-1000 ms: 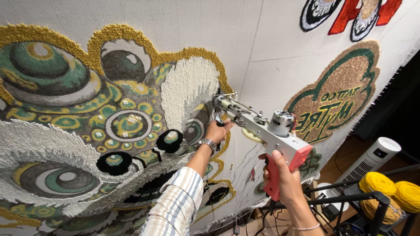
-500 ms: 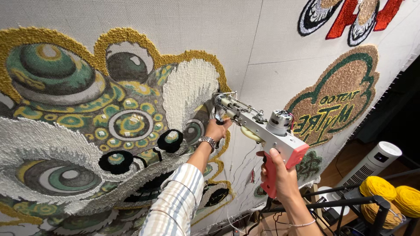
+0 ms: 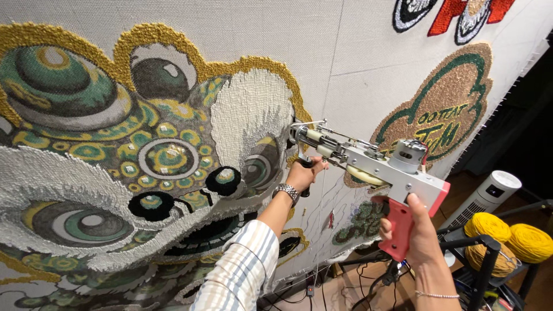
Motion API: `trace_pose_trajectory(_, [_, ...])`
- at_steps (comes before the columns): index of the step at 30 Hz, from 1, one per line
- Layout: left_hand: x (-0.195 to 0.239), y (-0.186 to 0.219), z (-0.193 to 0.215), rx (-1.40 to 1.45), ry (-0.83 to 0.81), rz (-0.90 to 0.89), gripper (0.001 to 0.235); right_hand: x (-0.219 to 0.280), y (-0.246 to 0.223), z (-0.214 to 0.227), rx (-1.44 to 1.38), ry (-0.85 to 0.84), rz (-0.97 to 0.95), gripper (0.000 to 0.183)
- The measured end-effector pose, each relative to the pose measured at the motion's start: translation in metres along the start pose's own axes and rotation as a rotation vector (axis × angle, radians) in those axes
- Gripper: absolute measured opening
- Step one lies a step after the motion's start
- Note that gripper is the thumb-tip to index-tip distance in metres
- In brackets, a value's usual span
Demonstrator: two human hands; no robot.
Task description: The person uses a handheld tufting gun to apply white yarn to a large canvas featuring a cartoon character design. They guide the tool along the outlines of the character's face, filling in sections while standing in a workshop environment.
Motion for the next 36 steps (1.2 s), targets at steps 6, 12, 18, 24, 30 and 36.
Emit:
trace_pose_trajectory(6, [0.037,0.024,-0.022,-0.116,0.057,0.088,0.028,0.02,-0.009,0.024,-0.055,-0.074,0.057,0.076])
trace_pose_trajectory(12, [0.055,0.039,-0.025,-0.169,0.004,0.094,0.026,0.027,-0.003,0.032,-0.048,-0.065,0.019,0.083])
trace_pose_trajectory(18, [0.056,0.018,-0.013,-0.143,-0.035,0.156,0.031,0.028,0.004,0.016,0.004,-0.054,-0.036,0.08])
trace_pose_trajectory(24, [0.041,-0.012,-0.001,-0.188,0.012,0.124,0.033,0.025,0.013,0.016,0.013,-0.042,-0.093,0.077])
trace_pose_trajectory(30, [0.038,-0.018,0.004,-0.216,0.05,0.111,0.026,0.021,0.019,0.015,0.026,-0.015,-0.154,0.073])
trace_pose_trajectory(36, [0.034,-0.023,0.011,-0.247,0.059,0.129,0.023,0.016,0.024,0.01,0.041,-0.001,-0.147,0.066])
Point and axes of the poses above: each hand's wrist, its own x-axis away from the middle knuckle, its own z-axis out of the back of the hand, y = z × x, the point moved 4 cm from there along -x, towards the middle knuckle, and after that the axes turned 13 degrees about z, right-handed, at the moved point
